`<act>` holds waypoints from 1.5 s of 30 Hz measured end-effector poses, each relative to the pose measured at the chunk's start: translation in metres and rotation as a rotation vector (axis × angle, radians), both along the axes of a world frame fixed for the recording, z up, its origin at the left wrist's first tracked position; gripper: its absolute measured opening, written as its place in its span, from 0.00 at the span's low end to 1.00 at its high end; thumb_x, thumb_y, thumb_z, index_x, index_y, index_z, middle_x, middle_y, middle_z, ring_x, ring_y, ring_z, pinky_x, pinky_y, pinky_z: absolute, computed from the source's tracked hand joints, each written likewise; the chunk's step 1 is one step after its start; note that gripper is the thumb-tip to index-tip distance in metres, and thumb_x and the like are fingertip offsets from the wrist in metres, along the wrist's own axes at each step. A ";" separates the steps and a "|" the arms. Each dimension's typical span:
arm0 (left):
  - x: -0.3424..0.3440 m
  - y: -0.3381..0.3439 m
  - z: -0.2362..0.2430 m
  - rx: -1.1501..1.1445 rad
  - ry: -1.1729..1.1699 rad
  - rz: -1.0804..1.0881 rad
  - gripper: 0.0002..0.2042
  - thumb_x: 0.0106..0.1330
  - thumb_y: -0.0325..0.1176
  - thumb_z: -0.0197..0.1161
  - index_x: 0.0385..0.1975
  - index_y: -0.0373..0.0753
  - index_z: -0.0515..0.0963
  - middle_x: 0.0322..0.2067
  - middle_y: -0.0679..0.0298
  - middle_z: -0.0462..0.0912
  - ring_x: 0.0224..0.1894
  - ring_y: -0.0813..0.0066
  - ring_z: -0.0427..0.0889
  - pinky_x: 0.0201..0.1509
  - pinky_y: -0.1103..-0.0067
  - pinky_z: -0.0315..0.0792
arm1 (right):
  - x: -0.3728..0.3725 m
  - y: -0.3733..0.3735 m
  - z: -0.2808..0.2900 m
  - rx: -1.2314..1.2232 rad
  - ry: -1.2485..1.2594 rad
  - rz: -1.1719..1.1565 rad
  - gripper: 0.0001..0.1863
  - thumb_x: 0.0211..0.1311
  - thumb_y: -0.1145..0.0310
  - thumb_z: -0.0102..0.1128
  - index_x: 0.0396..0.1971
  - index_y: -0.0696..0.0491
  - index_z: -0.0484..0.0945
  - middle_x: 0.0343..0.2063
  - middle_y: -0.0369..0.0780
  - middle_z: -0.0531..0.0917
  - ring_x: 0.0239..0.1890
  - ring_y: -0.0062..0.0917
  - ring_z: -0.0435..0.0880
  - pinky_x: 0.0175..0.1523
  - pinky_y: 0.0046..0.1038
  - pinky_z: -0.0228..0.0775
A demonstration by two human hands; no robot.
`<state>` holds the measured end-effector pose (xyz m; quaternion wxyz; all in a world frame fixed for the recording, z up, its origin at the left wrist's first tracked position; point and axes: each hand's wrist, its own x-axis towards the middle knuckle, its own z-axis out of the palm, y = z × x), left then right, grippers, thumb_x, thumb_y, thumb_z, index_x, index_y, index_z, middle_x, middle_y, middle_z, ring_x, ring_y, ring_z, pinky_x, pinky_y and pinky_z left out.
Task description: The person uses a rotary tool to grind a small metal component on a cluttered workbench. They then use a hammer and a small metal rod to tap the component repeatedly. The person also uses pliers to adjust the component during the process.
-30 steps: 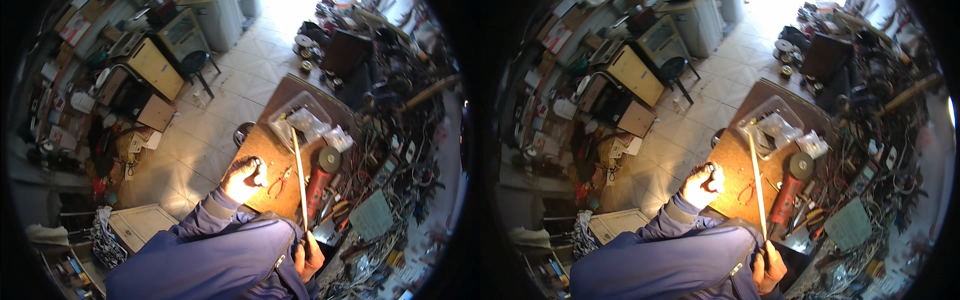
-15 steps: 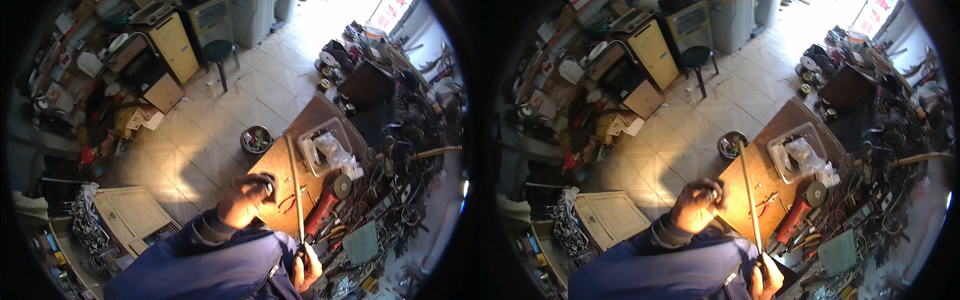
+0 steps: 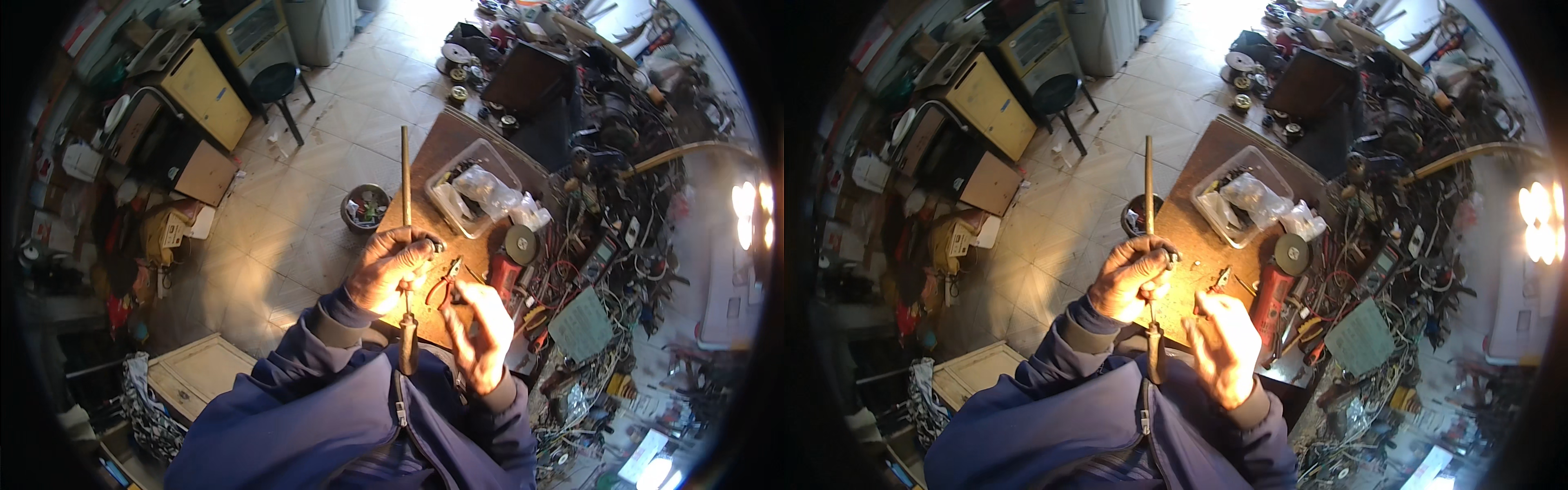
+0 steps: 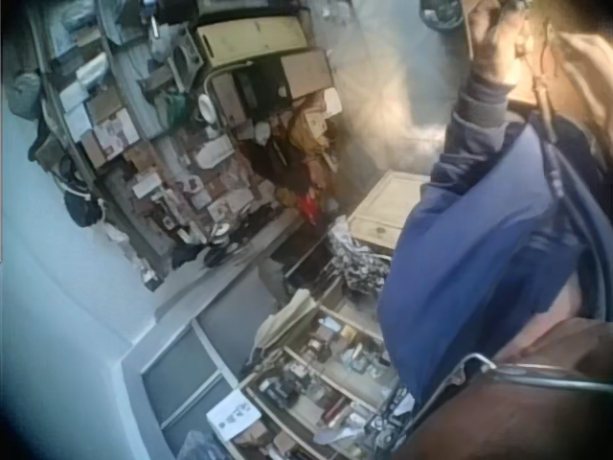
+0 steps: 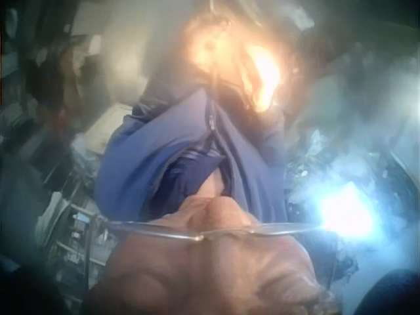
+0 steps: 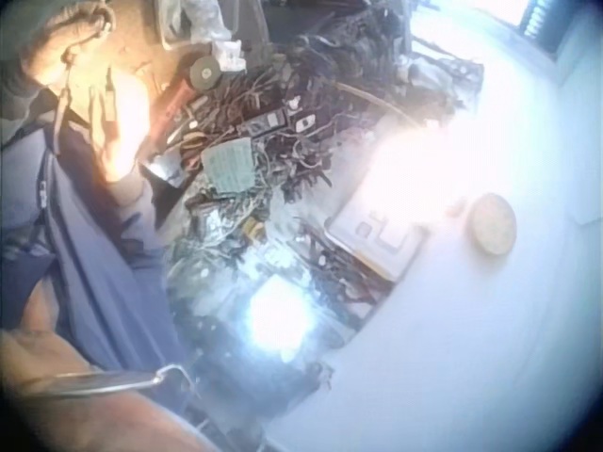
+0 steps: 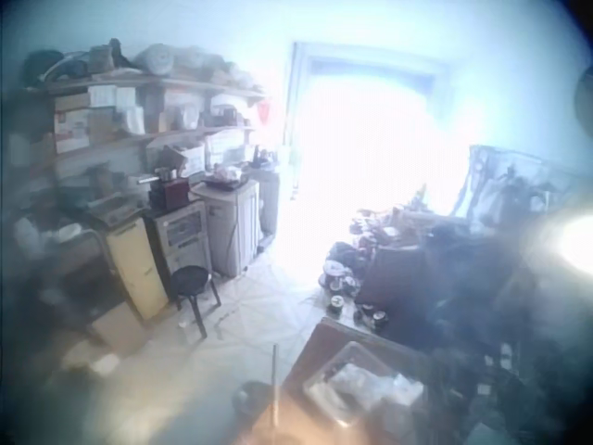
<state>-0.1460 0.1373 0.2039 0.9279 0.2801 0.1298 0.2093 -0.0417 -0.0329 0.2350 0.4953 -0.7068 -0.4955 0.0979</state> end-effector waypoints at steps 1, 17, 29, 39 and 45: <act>0.001 0.003 0.001 0.025 -0.004 -0.011 0.10 0.75 0.35 0.63 0.46 0.36 0.82 0.30 0.70 0.77 0.22 0.88 0.66 0.25 0.87 0.63 | 0.008 0.009 0.001 0.047 0.134 -0.023 0.22 0.56 0.81 0.72 0.53 0.60 0.81 0.38 0.44 0.83 0.37 0.31 0.82 0.46 0.29 0.75; 0.008 -0.036 0.002 0.247 0.295 -0.229 0.15 0.78 0.30 0.54 0.59 0.39 0.79 0.27 0.80 0.76 0.19 0.97 0.61 0.20 0.92 0.56 | 0.003 -0.001 -0.013 0.000 0.199 -0.172 0.09 0.58 0.81 0.71 0.37 0.61 0.81 0.31 0.41 0.85 0.34 0.24 0.84 0.41 0.24 0.76; -0.003 -0.075 -0.054 0.153 0.271 -0.051 0.21 0.79 0.35 0.50 0.66 0.32 0.65 0.39 0.58 0.83 0.21 0.81 0.70 0.22 0.84 0.62 | 0.024 -0.034 -0.063 -0.036 1.151 -0.179 0.13 0.62 0.81 0.67 0.46 0.67 0.81 0.36 0.44 0.87 0.33 0.25 0.85 0.41 0.25 0.78; -0.021 -0.091 -0.085 -0.069 0.541 -0.183 0.16 0.77 0.39 0.55 0.51 0.33 0.79 0.30 0.64 0.83 0.22 0.82 0.76 0.24 0.86 0.69 | 0.043 -0.053 -0.121 0.008 1.531 -0.118 0.09 0.62 0.81 0.68 0.40 0.62 0.78 0.36 0.43 0.85 0.34 0.30 0.88 0.45 0.32 0.84; -0.010 -0.087 -0.101 -0.094 0.546 -0.158 0.18 0.77 0.38 0.56 0.57 0.31 0.77 0.30 0.65 0.82 0.23 0.83 0.75 0.22 0.87 0.66 | 0.058 -0.049 -0.142 0.031 1.423 -0.098 0.09 0.60 0.80 0.71 0.38 0.59 0.80 0.35 0.38 0.85 0.31 0.21 0.83 0.38 0.24 0.77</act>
